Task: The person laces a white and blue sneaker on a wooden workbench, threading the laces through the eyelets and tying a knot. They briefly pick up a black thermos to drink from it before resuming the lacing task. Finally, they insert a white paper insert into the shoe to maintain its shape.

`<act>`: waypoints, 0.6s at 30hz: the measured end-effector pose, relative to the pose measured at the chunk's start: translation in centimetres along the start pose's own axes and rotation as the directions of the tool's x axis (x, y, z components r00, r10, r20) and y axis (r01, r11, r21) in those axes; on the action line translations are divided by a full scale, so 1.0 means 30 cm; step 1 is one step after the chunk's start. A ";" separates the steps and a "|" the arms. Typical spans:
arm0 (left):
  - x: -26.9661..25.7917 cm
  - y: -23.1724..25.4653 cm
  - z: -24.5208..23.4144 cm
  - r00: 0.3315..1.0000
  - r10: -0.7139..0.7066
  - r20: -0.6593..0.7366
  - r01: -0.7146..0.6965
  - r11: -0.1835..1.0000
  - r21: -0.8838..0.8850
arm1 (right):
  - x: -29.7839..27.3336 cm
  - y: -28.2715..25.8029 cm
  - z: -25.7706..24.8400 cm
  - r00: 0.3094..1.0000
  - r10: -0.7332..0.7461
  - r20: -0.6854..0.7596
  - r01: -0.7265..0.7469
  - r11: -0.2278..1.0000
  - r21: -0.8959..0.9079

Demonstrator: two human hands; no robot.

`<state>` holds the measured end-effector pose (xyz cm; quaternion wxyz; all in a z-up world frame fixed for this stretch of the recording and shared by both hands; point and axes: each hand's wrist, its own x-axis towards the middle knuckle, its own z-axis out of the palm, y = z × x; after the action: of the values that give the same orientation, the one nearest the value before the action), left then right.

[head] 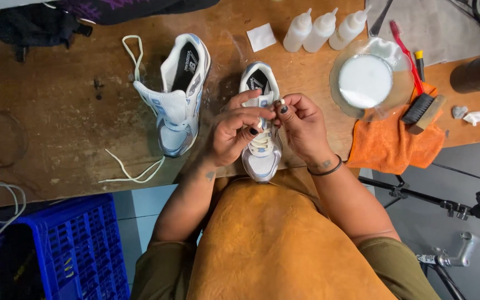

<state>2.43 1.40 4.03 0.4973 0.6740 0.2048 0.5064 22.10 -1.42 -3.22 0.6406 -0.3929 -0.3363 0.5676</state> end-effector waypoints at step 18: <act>0.017 -0.032 0.039 0.914 0.403 -0.034 -0.211 0.547 0.810 | -0.005 -0.216 0.125 0.844 -0.400 0.358 0.537 0.610 -0.583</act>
<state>3.89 1.67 3.44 0.0248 0.7892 0.3380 0.5122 21.79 -1.42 4.25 0.5485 -0.4353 -0.6662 0.2564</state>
